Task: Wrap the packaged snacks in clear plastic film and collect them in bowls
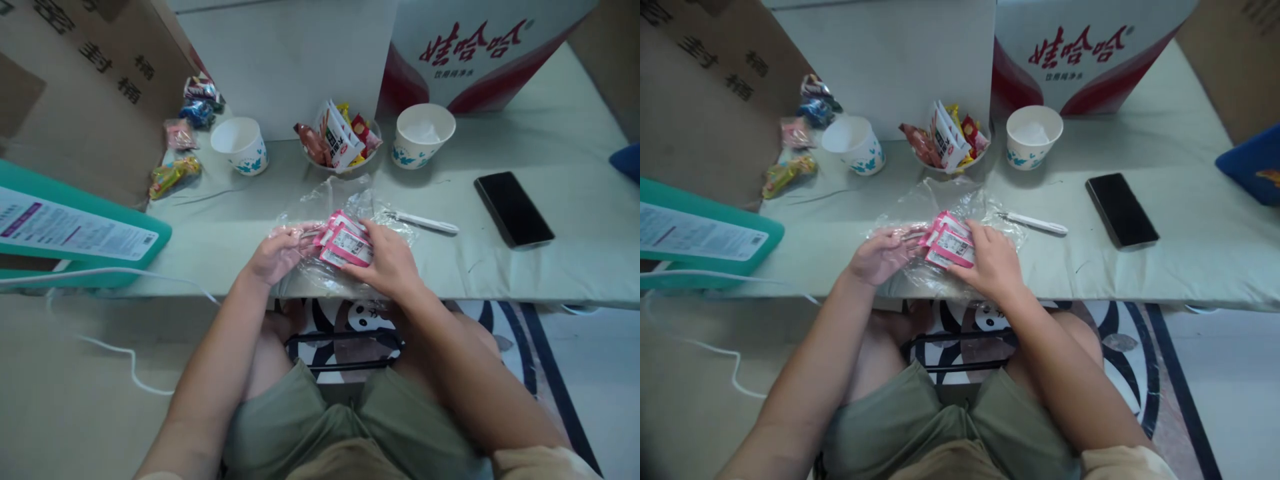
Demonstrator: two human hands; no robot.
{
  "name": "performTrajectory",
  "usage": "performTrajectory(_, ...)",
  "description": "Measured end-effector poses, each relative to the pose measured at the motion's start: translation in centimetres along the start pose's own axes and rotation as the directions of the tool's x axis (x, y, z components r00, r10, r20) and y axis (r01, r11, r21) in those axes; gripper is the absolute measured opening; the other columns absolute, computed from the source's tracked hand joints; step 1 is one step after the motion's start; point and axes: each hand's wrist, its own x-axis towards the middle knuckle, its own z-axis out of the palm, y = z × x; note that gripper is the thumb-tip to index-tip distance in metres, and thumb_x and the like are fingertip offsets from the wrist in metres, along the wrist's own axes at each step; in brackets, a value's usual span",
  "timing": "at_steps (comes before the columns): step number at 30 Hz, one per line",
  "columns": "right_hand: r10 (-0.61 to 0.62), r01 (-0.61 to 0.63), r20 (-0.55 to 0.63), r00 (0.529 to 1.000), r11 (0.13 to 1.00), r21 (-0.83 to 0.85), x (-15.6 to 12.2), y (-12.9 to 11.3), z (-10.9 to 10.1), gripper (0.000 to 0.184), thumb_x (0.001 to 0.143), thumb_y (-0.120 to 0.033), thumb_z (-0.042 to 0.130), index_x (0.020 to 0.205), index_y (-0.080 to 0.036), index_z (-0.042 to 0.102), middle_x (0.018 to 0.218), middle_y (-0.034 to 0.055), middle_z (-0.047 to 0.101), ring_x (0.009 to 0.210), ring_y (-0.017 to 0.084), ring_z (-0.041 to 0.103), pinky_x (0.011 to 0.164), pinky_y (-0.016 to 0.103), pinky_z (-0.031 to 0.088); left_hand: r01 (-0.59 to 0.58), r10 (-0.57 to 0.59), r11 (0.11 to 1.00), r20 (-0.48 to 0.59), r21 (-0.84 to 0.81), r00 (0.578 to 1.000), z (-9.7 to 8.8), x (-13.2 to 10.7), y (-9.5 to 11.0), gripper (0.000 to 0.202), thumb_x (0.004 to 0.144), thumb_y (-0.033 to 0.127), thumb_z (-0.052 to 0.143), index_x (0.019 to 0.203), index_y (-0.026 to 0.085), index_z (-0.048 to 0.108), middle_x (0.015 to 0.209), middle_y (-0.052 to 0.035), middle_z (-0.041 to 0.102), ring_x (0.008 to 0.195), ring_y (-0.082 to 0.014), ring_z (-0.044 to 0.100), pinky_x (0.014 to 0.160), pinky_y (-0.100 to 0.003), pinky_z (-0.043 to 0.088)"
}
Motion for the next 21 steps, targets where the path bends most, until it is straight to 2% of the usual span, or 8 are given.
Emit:
performTrajectory(2,0.021,-0.019,-0.047,0.999,0.999,0.042,-0.1,0.4,-0.2,0.075,0.074,-0.048,0.08,0.141,-0.022,0.058,0.121,0.0167,0.069,0.107,0.038,0.067,0.09,0.053,0.054,0.0,-0.004,0.995,-0.045,-0.096,0.999,0.2,0.4,0.2,0.014,0.058,0.023,0.075,0.061,0.018,0.063,0.1,-0.0073,0.079,0.095,-0.0221,0.074,0.086,-0.035,0.061)
performTrajectory(4,0.041,-0.035,-0.076,0.996,0.996,0.076,-0.4,0.7,-0.4,0.058,0.075,-0.045,0.08,0.126,-0.022,0.065,0.113,0.0144,0.068,0.1,0.035,0.067,0.084,0.049,0.055,0.006,-0.024,0.993,-0.15,-0.117,0.988,0.3,1.0,0.3,0.012,0.061,0.022,0.072,0.061,0.018,0.06,0.093,-0.0055,0.078,0.092,-0.02,0.074,0.081,-0.031,0.061)
performTrajectory(6,0.033,-0.02,-0.114,0.993,0.993,0.113,-0.5,1.0,-0.6,0.042,0.075,-0.044,0.079,0.108,-0.023,0.068,0.105,0.0124,0.069,0.096,0.033,0.068,0.081,0.046,0.055,0.026,-0.055,0.994,-0.297,-0.103,0.953,0.2,1.7,0.2,0.008,0.064,0.021,0.068,0.064,0.018,0.06,0.082,-0.0034,0.074,0.085,-0.0164,0.074,0.075,-0.026,0.06)
performTrajectory(8,0.034,-0.01,-0.145,0.989,0.986,0.165,-0.5,1.1,-0.8,0.039,0.073,-0.047,0.08,0.102,-0.024,0.067,0.098,0.01,0.072,0.09,0.031,0.068,0.078,0.044,0.055,0.045,-0.071,0.996,-0.39,-0.074,0.918,0.0,2.3,0.0,0.006,0.067,0.022,0.065,0.068,0.017,0.062,0.075,-0.0018,0.07,0.078,-0.0135,0.072,0.071,-0.023,0.057)
performTrajectory(11,0.105,-0.067,-0.146,0.984,0.967,0.244,-0.3,1.1,-0.8,0.044,0.07,-0.054,0.08,0.1,-0.025,0.065,0.086,0.0053,0.075,0.074,0.028,0.068,0.071,0.041,0.054,0.058,-0.056,0.998,-0.39,-0.009,0.919,-0.3,2.7,-0.3,0.008,0.069,0.023,0.065,0.071,0.016,0.064,0.075,-0.0028,0.069,0.075,-0.0129,0.07,0.065,-0.022,0.055)
performTrajectory(13,0.148,-0.1,-0.164,0.975,0.958,0.27,-0.1,0.9,-0.7,0.041,0.071,-0.054,0.078,0.096,-0.025,0.064,0.082,0.0041,0.075,0.068,0.026,0.066,0.067,0.04,0.053,0.053,-0.037,0.998,-0.384,0.031,0.922,-0.6,2.6,-0.3,0.009,0.071,0.024,0.066,0.071,0.016,0.065,0.075,-0.0036,0.068,0.074,-0.0134,0.07,0.062,-0.022,0.053)
performTrajectory(16,0.169,-0.105,-0.201,0.965,0.949,0.296,0.3,0.6,-0.4,0.034,0.072,-0.052,0.074,0.09,-0.026,0.062,0.08,0.0045,0.075,0.068,0.026,0.066,0.065,0.039,0.053,0.057,-0.006,0.991,-0.399,0.118,0.917,-0.9,2.2,-0.1,0.009,0.074,0.024,0.065,0.069,0.016,0.063,0.072,-0.004,0.067,0.072,-0.0142,0.069,0.057,-0.022,0.048)
performTrajectory(21,0.193,-0.103,-0.262,0.946,0.941,0.321,0.6,0.2,0.3,0.035,0.071,-0.054,0.072,0.089,-0.024,0.064,0.081,0.0068,0.075,0.073,0.029,0.068,0.067,0.042,0.054,0.065,0.074,0.948,-0.416,0.311,0.906,-1.6,1.5,0.3,0.013,0.078,0.021,0.061,0.066,0.018,0.06,0.068,-0.0011,0.062,0.066,-0.0139,0.067,0.053,-0.022,0.042)
